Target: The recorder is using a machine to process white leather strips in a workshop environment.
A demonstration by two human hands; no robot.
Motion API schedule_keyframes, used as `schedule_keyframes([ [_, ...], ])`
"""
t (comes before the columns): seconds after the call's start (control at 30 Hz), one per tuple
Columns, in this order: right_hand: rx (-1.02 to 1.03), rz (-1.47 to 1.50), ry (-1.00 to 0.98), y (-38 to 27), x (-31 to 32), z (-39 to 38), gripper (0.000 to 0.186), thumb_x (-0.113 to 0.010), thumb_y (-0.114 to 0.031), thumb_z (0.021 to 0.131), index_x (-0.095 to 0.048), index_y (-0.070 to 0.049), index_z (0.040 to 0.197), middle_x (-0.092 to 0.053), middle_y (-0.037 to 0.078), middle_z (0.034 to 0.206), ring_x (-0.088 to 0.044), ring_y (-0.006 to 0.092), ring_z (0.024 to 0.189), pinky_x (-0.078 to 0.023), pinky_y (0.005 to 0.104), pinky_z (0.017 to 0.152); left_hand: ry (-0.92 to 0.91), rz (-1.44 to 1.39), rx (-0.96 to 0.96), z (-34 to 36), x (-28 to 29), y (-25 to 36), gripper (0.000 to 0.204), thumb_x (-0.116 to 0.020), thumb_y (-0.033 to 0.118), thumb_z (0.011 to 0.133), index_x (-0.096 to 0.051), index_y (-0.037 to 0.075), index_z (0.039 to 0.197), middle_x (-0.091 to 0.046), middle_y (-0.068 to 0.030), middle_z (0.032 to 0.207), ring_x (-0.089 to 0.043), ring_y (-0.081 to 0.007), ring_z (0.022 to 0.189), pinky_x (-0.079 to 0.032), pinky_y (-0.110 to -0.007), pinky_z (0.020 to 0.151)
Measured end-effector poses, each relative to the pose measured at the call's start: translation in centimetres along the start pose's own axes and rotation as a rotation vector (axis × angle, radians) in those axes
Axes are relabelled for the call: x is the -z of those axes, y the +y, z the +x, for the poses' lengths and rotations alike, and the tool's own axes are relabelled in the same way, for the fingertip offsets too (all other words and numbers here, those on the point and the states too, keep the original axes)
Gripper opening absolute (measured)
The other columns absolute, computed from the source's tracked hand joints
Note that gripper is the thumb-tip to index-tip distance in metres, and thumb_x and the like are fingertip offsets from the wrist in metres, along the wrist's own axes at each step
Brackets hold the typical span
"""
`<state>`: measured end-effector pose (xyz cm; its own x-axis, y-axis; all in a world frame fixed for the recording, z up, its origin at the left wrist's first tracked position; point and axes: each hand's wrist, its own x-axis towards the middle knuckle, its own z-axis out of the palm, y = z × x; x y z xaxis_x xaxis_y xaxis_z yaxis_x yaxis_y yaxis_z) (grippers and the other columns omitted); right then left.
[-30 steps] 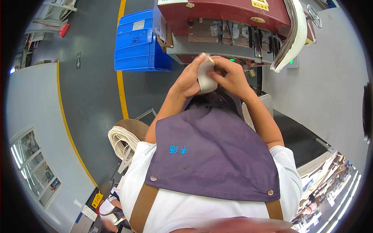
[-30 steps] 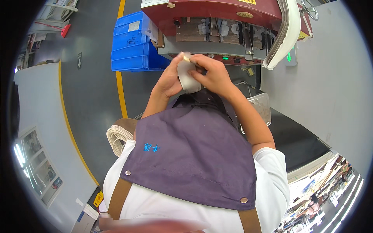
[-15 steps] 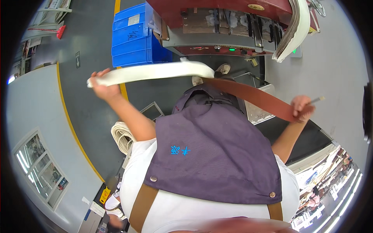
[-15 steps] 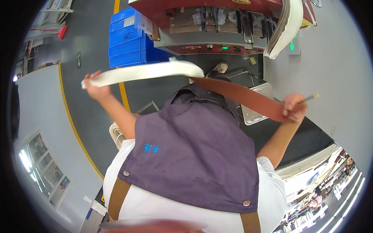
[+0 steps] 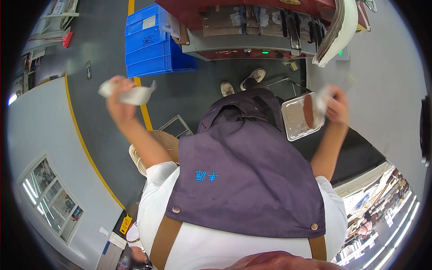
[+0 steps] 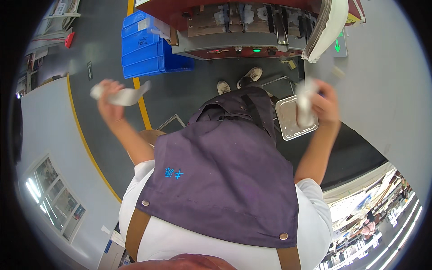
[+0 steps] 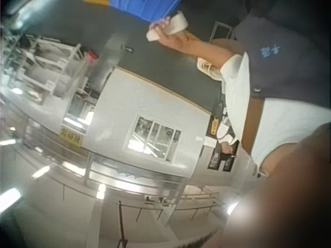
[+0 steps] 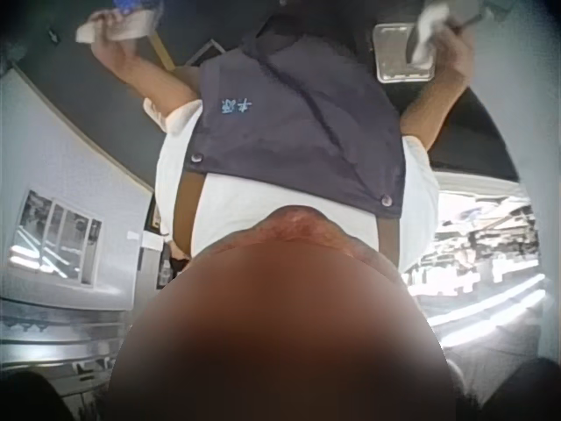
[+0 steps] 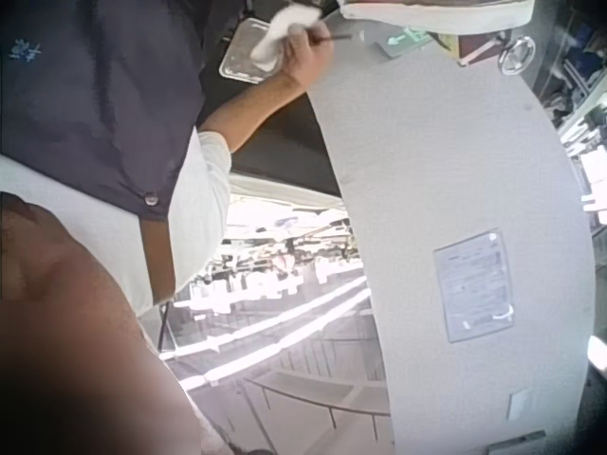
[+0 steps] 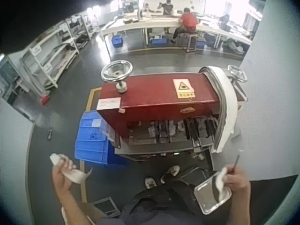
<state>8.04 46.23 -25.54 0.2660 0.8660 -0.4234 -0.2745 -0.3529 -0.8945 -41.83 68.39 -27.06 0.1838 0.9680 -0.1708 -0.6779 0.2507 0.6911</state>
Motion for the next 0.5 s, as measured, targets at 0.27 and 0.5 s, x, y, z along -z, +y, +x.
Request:
schedule_keyframes([
  [0.27,-0.117,-0.175,0.148,4.7,-13.3,12.0,0.024,-0.068,-0.028,0.079,-0.063,-0.004,0.077,-0.05,-0.004,0.059,-0.04,0.0038,0.047,-0.028,0.0213,0.043,-0.286,0.877,0.423,3.6,-12.8,-19.4,0.028,-0.065,0.027,0.082,-0.061,0.003,0.097,-0.063,-0.0042,0.079,-0.052,-0.0079,0.063,-0.041,-0.022,0.057],
  [0.5,-0.271,0.007,0.069,5.3,-11.8,15.0,0.025,-0.065,-0.026,0.081,-0.059,-0.004,0.072,-0.048,-0.002,0.053,-0.039,0.006,0.041,-0.027,0.0229,0.039,-0.157,0.813,0.613,7.0,-12.3,-23.3,0.026,-0.067,0.028,0.079,-0.06,0.004,0.076,-0.058,-0.0022,0.068,-0.049,-0.0095,0.054,-0.039,-0.024,0.052],
])
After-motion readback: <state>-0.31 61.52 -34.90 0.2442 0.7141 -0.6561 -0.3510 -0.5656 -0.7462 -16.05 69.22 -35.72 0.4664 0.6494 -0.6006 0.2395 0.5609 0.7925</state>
